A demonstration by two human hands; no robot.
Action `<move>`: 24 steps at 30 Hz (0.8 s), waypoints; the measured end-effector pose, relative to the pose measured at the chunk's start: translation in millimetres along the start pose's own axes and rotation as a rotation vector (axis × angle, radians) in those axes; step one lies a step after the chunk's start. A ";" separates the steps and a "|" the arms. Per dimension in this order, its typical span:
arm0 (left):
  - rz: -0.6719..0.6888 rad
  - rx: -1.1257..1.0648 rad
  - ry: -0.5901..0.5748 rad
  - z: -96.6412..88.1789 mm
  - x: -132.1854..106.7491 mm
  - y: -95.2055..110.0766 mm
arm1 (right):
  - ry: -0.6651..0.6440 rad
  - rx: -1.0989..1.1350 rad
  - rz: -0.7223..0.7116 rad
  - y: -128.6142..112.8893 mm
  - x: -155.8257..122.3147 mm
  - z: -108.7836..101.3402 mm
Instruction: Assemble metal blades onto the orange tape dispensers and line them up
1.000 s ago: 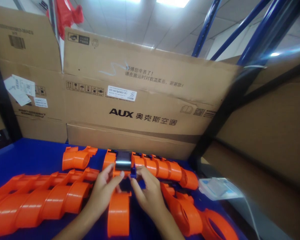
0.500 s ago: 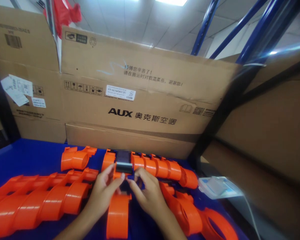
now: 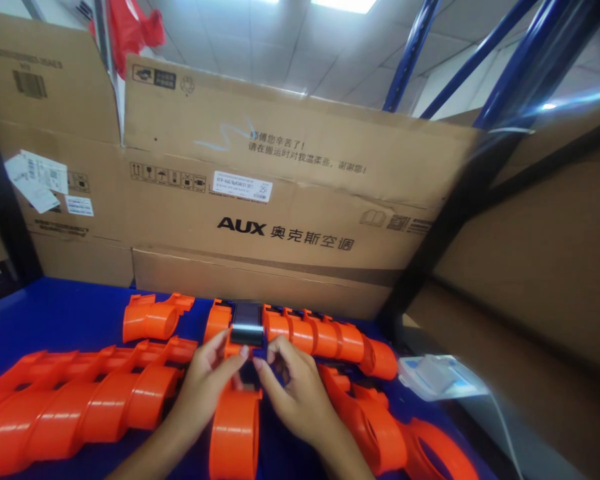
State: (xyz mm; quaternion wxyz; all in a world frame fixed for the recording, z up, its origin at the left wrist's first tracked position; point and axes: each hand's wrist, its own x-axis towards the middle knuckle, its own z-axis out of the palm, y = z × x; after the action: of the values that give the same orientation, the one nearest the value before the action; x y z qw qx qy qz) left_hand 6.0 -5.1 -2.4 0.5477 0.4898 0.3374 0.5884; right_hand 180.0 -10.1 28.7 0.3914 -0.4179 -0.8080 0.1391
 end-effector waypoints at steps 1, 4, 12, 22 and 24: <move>-0.008 -0.007 -0.001 -0.2 0.1 0.1 | -0.003 -0.006 -0.001 0.2 -0.3 0.1; -0.032 -0.019 0.002 0.1 0.6 2.3 | -0.003 -0.033 -0.018 3.0 -0.4 2.1; -0.072 -0.006 0.001 -0.4 1.1 7.6 | -0.020 -0.036 -0.054 7.7 1.1 3.5; 0.003 0.134 -0.035 -8.9 4.8 3.4 | -0.129 0.007 -0.030 3.6 1.5 -6.0; 0.003 0.137 -0.040 -9.3 5.1 3.2 | -0.153 0.023 -0.022 3.5 2.3 -7.5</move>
State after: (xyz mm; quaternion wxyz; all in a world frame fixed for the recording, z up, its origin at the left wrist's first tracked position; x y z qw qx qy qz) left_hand -3.4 0.6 -1.0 0.5188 0.5384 0.3649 0.5549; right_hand 186.8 -6.9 32.9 0.3350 -0.3928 -0.8383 0.1757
